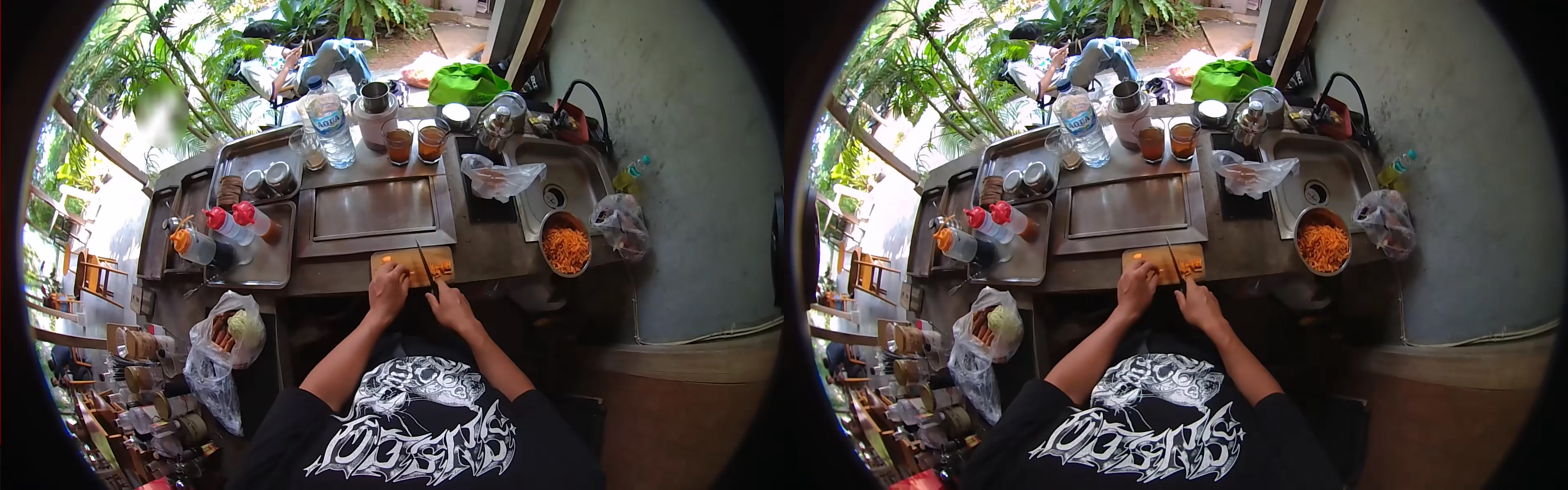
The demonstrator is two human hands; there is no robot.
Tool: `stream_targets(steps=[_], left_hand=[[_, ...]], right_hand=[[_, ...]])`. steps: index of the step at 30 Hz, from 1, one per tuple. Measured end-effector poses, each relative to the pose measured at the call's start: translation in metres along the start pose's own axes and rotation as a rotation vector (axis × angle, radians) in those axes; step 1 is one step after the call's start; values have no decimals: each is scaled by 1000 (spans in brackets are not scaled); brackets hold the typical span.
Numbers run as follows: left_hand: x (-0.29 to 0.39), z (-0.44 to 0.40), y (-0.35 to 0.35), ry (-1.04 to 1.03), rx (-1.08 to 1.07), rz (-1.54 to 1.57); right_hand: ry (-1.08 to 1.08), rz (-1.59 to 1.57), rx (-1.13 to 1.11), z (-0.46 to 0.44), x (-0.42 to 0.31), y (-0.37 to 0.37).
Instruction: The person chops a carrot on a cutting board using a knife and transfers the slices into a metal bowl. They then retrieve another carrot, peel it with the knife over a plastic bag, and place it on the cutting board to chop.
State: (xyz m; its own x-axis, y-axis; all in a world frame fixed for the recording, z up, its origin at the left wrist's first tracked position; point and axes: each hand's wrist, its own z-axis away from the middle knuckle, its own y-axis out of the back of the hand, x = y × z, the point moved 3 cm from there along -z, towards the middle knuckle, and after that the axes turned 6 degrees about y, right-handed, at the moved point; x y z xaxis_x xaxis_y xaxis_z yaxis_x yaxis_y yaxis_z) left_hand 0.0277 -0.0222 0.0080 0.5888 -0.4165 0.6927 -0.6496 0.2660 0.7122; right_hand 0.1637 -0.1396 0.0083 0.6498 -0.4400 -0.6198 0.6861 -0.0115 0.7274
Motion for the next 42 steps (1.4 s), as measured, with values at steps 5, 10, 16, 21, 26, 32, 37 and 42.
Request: stream_targets(steps=[5, 10, 16, 21, 26, 32, 37, 42], left_hand=[[-4, 12, -7, -4, -30, -17], [-6, 19, -5, 92, -36, 128], [3, 14, -9, 80, -68, 81], [1, 9, -10, 51, -116, -32], [3, 7, -8, -36, -160, -136], [6, -3, -8, 68, -203, -112], [-5, -10, -12, 140, -216, -58], [-7, -15, -14, 175, -266, -41]], right_hand=[[13, -47, 10, 1, 5, -21], [9, 11, -30, 6, 1, -21], [31, 135, -44, 5, -13, -22], [24, 235, -69, 12, -26, -18], [43, 348, -88, 21, -30, -26], [56, 353, -65, 3, -27, -20], [-16, 292, -115, 2, -19, -35], [-4, 312, -148, -2, -29, -18]])
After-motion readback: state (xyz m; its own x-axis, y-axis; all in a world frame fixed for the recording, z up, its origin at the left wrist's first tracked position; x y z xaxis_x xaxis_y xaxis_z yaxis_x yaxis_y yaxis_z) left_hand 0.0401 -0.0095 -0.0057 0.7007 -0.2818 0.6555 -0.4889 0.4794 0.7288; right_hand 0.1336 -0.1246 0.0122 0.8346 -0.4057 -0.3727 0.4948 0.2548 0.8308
